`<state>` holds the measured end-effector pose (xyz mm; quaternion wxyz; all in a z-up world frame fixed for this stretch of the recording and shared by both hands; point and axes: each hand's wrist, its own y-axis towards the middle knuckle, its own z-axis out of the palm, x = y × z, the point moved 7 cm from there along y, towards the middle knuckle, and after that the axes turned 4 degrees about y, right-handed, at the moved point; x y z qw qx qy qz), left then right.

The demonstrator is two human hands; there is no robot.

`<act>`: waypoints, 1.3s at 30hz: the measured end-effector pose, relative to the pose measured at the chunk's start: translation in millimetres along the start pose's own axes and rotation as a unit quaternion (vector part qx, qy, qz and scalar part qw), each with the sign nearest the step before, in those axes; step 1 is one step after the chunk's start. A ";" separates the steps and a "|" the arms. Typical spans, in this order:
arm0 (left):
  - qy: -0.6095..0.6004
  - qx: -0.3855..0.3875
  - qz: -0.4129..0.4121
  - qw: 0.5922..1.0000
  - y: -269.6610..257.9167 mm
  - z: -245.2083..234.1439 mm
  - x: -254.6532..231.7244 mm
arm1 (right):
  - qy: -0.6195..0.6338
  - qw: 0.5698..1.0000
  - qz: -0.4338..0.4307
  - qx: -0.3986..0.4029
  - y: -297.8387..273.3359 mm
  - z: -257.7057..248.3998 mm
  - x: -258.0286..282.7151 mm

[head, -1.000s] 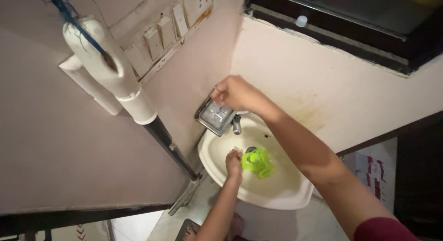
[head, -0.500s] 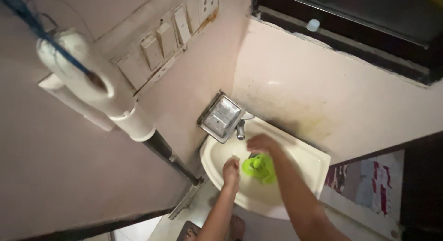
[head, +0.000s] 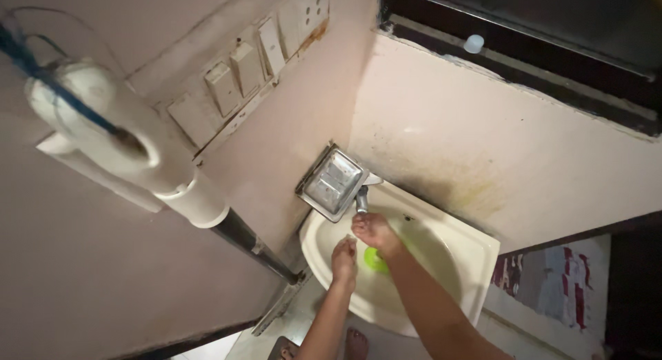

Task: The person cleans a small wall-mounted sink using a green sponge, wipes the faucet and basin, and then uses a bottle of liquid soap to continue scrubbing.

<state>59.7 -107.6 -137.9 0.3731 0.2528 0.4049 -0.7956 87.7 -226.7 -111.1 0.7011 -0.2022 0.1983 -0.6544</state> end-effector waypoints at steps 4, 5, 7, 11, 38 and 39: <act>0.009 -0.005 -0.019 1.000 -3.8 5.2 1.1 | -0.028 0.997 0.057 0.036 -50.0 19.0 22.6; 0.012 -0.012 -0.026 1.000 -6.1 6.5 2.8 | -0.058 0.997 0.033 0.048 -70.3 34.7 29.9; 0.044 -0.023 -0.055 0.997 -9.8 9.6 5.4 | -0.176 0.982 -0.035 0.063 -97.5 91.0 36.0; 0.068 -0.003 -0.068 0.995 -17.0 15.3 6.0 | -0.526 0.837 -0.118 0.088 -145.8 224.2 -0.2; 0.073 -0.044 -0.044 0.995 3.4 7.6 3.9 | -0.120 0.984 -0.095 -0.096 12.5 -14.0 -4.3; 0.119 -0.045 -0.038 0.991 6.1 9.2 2.4 | -0.090 0.986 -0.113 -0.080 17.5 -11.5 -4.7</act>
